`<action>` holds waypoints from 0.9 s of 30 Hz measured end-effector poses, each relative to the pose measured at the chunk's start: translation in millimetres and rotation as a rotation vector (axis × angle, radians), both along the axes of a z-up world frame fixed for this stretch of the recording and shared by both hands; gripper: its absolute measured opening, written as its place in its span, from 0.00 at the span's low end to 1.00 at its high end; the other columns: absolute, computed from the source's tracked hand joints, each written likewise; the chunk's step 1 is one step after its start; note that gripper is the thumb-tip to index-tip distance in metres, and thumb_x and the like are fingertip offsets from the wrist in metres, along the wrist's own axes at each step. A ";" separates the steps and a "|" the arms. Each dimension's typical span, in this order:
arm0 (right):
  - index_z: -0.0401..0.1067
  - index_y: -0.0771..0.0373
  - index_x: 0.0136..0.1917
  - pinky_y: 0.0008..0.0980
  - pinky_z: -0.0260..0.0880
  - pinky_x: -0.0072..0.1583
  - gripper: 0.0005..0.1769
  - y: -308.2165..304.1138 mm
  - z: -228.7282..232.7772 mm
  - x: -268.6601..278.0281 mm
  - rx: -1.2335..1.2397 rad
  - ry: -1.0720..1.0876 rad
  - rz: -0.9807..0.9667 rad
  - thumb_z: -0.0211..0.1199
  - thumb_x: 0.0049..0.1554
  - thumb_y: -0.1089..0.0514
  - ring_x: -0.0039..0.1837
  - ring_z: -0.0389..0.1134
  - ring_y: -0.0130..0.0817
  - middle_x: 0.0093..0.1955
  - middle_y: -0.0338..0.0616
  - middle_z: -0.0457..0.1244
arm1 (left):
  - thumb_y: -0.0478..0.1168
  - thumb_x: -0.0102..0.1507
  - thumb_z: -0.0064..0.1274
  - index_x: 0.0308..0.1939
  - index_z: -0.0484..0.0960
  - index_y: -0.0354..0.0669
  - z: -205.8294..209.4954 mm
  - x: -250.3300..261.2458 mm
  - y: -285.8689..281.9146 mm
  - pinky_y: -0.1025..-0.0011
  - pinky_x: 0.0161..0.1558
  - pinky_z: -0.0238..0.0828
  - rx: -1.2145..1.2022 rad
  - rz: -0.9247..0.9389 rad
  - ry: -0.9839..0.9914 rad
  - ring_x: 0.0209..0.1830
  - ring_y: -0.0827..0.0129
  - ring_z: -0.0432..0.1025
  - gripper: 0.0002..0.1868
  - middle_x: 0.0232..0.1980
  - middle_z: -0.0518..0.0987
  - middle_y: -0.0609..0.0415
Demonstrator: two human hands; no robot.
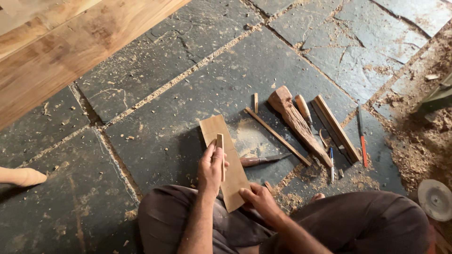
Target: The person assembles a cross-shaped wooden joint, using a mallet to hammer pieces together and an angle grinder to smooth edges.
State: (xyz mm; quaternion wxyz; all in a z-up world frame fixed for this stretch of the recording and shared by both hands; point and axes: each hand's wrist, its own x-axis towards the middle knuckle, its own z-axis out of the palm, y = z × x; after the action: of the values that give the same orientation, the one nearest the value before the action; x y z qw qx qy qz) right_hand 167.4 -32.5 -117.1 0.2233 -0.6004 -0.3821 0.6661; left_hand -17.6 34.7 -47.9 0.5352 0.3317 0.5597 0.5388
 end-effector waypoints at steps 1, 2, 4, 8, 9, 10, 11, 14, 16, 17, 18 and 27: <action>0.76 0.70 0.54 0.31 0.75 0.47 0.20 0.1 -5.9 -6.9 0.025 0.104 -0.077 0.59 0.64 0.49 0.44 0.72 0.30 0.46 0.48 0.71 | 0.48 0.68 0.49 0.63 0.74 0.47 0.1 -1.0 0.6 0.75 0.29 0.72 -0.029 -0.003 0.065 0.30 0.74 0.73 0.21 0.39 0.78 0.54; 0.75 0.71 0.53 0.32 0.75 0.47 0.19 6.9 -14.0 -13.2 0.013 0.096 -0.129 0.59 0.64 0.50 0.43 0.71 0.32 0.45 0.50 0.70 | 0.48 0.67 0.51 0.61 0.73 0.45 -1.2 -1.4 -0.3 0.74 0.30 0.73 -0.059 -0.001 0.130 0.30 0.73 0.74 0.21 0.40 0.79 0.55; 0.74 0.73 0.53 0.36 0.76 0.46 0.18 24.2 -30.0 -26.2 -0.014 0.081 -0.239 0.58 0.64 0.53 0.41 0.70 0.36 0.43 0.53 0.69 | 0.46 0.65 0.55 0.58 0.72 0.40 -7.8 -1.8 -1.2 0.71 0.33 0.75 -0.025 0.012 0.230 0.33 0.72 0.76 0.21 0.42 0.80 0.54; 0.74 0.74 0.56 0.37 0.80 0.51 0.16 51.5 -29.2 -48.2 -0.017 0.158 -0.249 0.61 0.61 0.59 0.45 0.72 0.38 0.47 0.53 0.70 | 0.42 0.63 0.59 0.56 0.72 0.37 -27.4 -2.8 0.5 0.66 0.43 0.76 0.200 0.055 0.333 0.42 0.65 0.77 0.21 0.45 0.81 0.49; 0.74 0.73 0.59 0.37 0.80 0.53 0.17 53.3 -17.8 -50.4 -0.057 0.152 -0.212 0.62 0.59 0.60 0.46 0.74 0.40 0.48 0.54 0.71 | 0.41 0.63 0.59 0.55 0.72 0.37 -30.6 -3.7 1.4 0.65 0.45 0.76 0.246 0.063 0.351 0.44 0.63 0.78 0.20 0.47 0.80 0.49; 0.74 0.71 0.61 0.37 0.81 0.55 0.18 54.9 -2.7 -51.2 -0.095 0.145 -0.179 0.63 0.58 0.62 0.48 0.76 0.42 0.50 0.55 0.72 | 0.42 0.63 0.59 0.54 0.73 0.39 -33.1 -4.7 1.8 0.64 0.45 0.76 0.205 0.047 0.411 0.44 0.62 0.78 0.19 0.46 0.81 0.49; 0.71 0.65 0.64 0.37 0.81 0.54 0.20 53.3 15.0 -46.9 -0.059 0.067 -0.145 0.61 0.59 0.59 0.49 0.75 0.41 0.52 0.50 0.71 | 0.42 0.62 0.59 0.53 0.73 0.41 -35.5 -6.5 1.8 0.63 0.45 0.76 0.165 0.031 0.472 0.44 0.61 0.79 0.19 0.45 0.82 0.49; 0.70 0.55 0.69 0.38 0.81 0.53 0.24 29.8 64.9 -6.3 0.035 -0.170 -0.103 0.58 0.60 0.53 0.50 0.75 0.39 0.55 0.48 0.71 | 0.42 0.60 0.62 0.49 0.77 0.45 -45.9 -7.3 4.8 0.57 0.49 0.73 0.143 0.036 0.793 0.47 0.53 0.77 0.16 0.47 0.82 0.50; 0.73 0.55 0.68 0.39 0.80 0.53 0.23 15.6 84.1 44.0 0.119 -0.323 -0.174 0.59 0.60 0.52 0.50 0.75 0.39 0.53 0.55 0.73 | 0.41 0.58 0.64 0.47 0.79 0.46 -55.0 -4.3 4.2 0.53 0.50 0.71 0.132 0.039 0.986 0.50 0.49 0.74 0.16 0.49 0.80 0.50; 0.72 0.56 0.68 0.39 0.80 0.53 0.23 9.8 89.4 76.2 0.196 -0.436 -0.229 0.60 0.60 0.52 0.50 0.75 0.39 0.53 0.55 0.73 | 0.42 0.57 0.64 0.47 0.79 0.47 -59.5 -1.1 4.8 0.52 0.49 0.71 0.111 0.032 1.046 0.51 0.49 0.73 0.17 0.49 0.79 0.50; 0.72 0.56 0.68 0.39 0.80 0.53 0.23 5.2 92.5 111.0 0.261 -0.557 -0.282 0.60 0.60 0.52 0.51 0.75 0.39 0.53 0.55 0.73 | 0.42 0.55 0.65 0.47 0.79 0.48 -63.3 1.4 5.3 0.51 0.49 0.70 0.091 0.026 1.108 0.51 0.49 0.73 0.18 0.49 0.78 0.51; 0.69 0.58 0.69 0.40 0.79 0.54 0.25 -7.3 27.4 326.1 0.014 -1.102 -0.264 0.60 0.60 0.51 0.52 0.74 0.40 0.55 0.54 0.72 | 0.42 0.57 0.60 0.46 0.80 0.49 -62.4 18.4 -7.7 0.49 0.50 0.68 0.118 0.012 1.386 0.51 0.52 0.72 0.14 0.49 0.77 0.50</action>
State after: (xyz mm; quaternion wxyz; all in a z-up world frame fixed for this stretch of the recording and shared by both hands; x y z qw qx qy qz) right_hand 493.4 -39.8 -89.7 0.0762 -0.9005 -0.3682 0.2184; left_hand 0.8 27.0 -110.3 0.0326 0.6247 0.7438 0.2355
